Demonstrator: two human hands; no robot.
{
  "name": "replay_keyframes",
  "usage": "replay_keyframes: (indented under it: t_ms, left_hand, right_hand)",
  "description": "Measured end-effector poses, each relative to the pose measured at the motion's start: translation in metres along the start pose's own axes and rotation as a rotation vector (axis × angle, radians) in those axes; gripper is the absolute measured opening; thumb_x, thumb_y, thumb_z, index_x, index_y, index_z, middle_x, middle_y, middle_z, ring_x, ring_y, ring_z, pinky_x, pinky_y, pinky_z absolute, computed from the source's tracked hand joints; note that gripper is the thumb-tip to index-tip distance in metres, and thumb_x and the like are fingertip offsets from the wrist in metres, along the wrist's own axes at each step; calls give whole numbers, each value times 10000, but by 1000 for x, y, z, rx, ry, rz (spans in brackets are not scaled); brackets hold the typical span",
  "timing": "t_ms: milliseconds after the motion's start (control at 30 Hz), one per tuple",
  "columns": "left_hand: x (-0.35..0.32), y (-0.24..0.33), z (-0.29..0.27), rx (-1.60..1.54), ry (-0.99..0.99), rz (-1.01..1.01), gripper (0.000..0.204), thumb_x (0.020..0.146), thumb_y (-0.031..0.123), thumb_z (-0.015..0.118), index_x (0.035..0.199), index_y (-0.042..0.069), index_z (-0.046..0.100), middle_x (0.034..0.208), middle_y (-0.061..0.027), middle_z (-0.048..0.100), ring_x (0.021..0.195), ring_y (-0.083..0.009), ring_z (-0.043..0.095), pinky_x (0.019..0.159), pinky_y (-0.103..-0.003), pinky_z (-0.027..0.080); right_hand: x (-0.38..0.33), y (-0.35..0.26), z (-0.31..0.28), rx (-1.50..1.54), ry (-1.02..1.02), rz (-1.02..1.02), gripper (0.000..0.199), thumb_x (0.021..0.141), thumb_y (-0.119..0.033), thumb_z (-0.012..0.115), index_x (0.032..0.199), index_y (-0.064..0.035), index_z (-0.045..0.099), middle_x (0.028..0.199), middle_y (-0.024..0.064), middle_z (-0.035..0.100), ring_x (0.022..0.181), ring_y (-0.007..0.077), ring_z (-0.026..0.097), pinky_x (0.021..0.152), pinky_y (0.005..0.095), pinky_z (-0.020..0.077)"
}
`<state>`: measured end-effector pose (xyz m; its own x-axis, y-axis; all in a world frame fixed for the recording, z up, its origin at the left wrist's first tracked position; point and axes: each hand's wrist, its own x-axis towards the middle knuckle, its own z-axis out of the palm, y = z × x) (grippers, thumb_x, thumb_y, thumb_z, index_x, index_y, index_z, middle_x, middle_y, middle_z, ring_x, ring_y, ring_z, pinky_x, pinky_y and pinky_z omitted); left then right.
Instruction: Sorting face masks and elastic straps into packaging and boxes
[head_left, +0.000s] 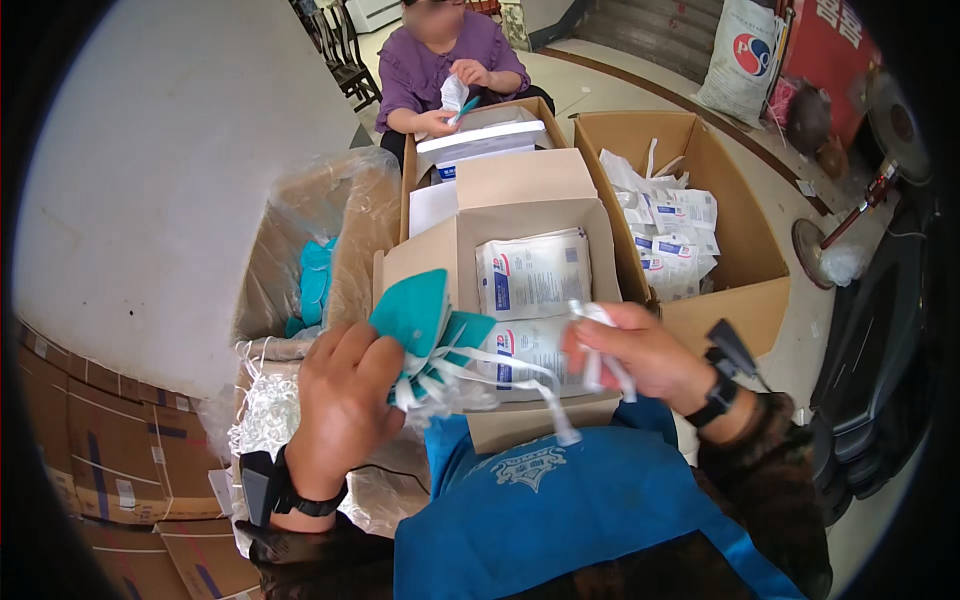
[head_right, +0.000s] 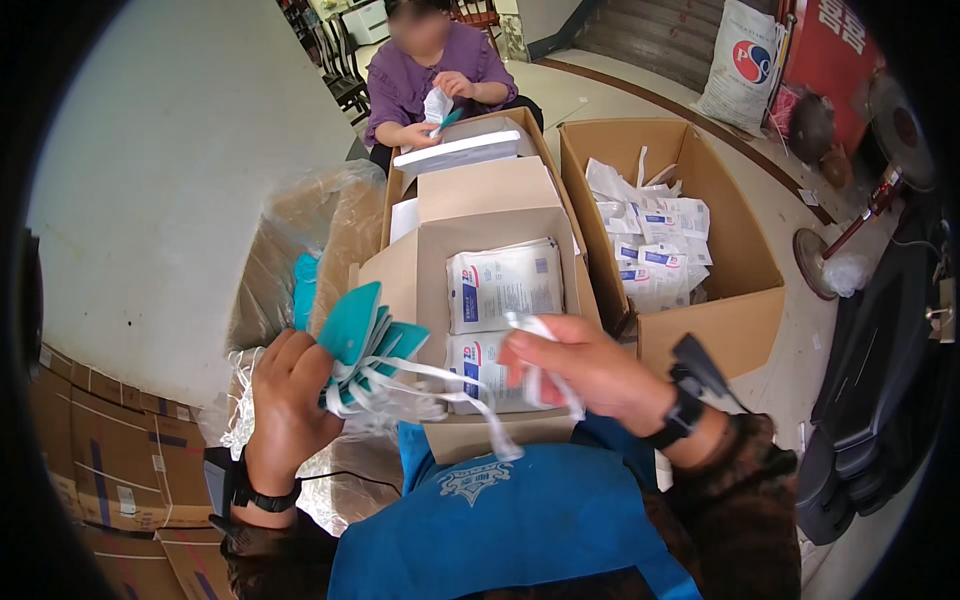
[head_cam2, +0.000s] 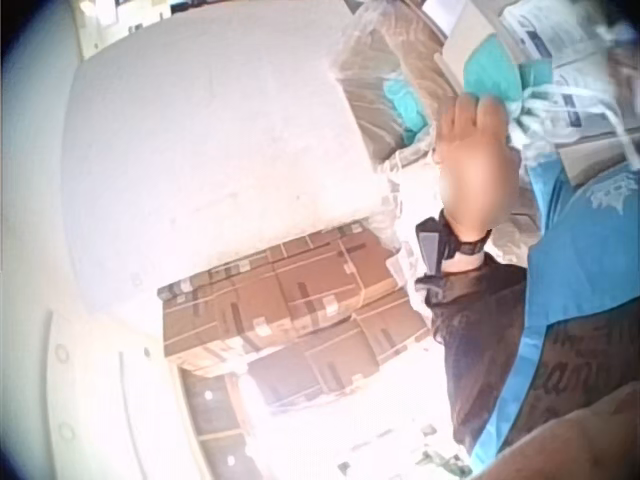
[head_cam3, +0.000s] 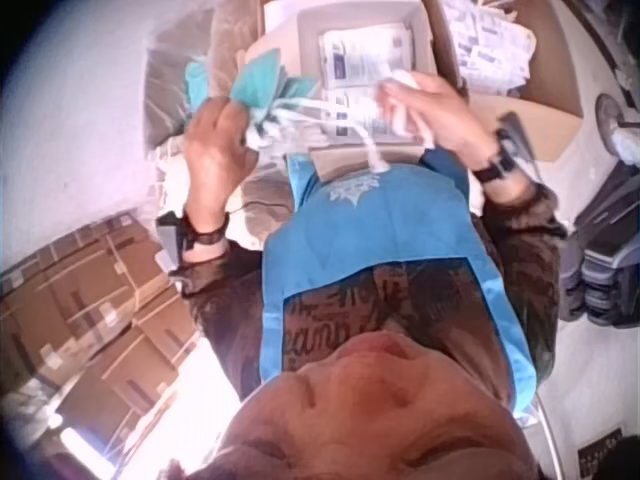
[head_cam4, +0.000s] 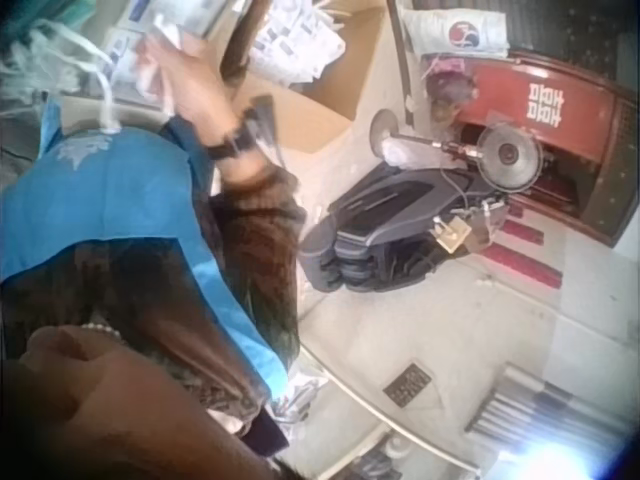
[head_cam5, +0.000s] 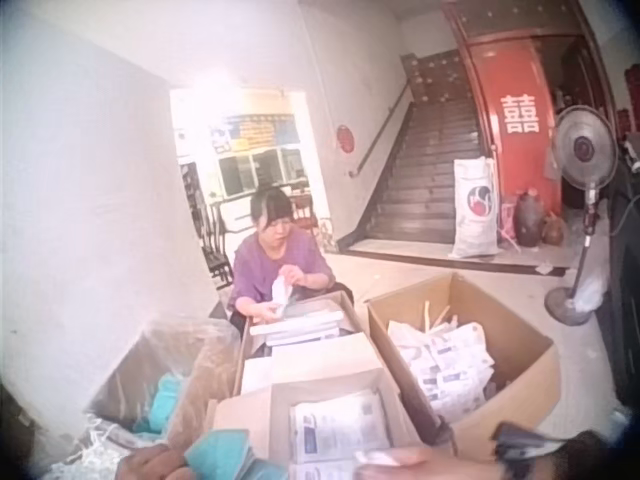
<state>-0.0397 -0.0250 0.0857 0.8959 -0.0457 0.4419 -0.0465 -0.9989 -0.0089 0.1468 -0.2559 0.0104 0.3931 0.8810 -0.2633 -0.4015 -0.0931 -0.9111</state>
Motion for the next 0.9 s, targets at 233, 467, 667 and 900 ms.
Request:
replay_keyframes:
  t_ms: [233,467,667,900]
  left_hand:
    - [22,18,8,39,49,108,340,455,11,676,729,87,490,700,-80,455,675,-286,518,563,-404,411]
    - [18,15,20,-55,-32,76,359,487,-2,690,790,77,513,735,-92,505,718,-309,548,598,-415,444]
    - [18,43,33,-429,-189,-27,380,536,20,720,876,60,556,837,-115,589,787,-335,590,667,-416,488]
    - [11,46,-1,-417,-338,301,280,592,62,668,857,89,582,739,-54,526,689,-263,573,599,-369,474]
  right_hand:
    - [31,28,28,81,-446,28,286,986,-294,557,1098,-47,647,809,-11,639,582,12,509,506,176,413]
    - [-5,-8,33,-213,-470,33,244,941,-206,639,1107,-28,649,916,-4,666,814,58,582,708,247,486]
    - [-4,-36,38,-822,-217,-901,159,873,-116,654,1015,-45,655,863,92,651,752,199,668,633,270,510]
    - [-51,-49,42,-1625,-460,-834,152,857,-189,579,782,-67,526,722,76,508,558,231,590,433,352,471]
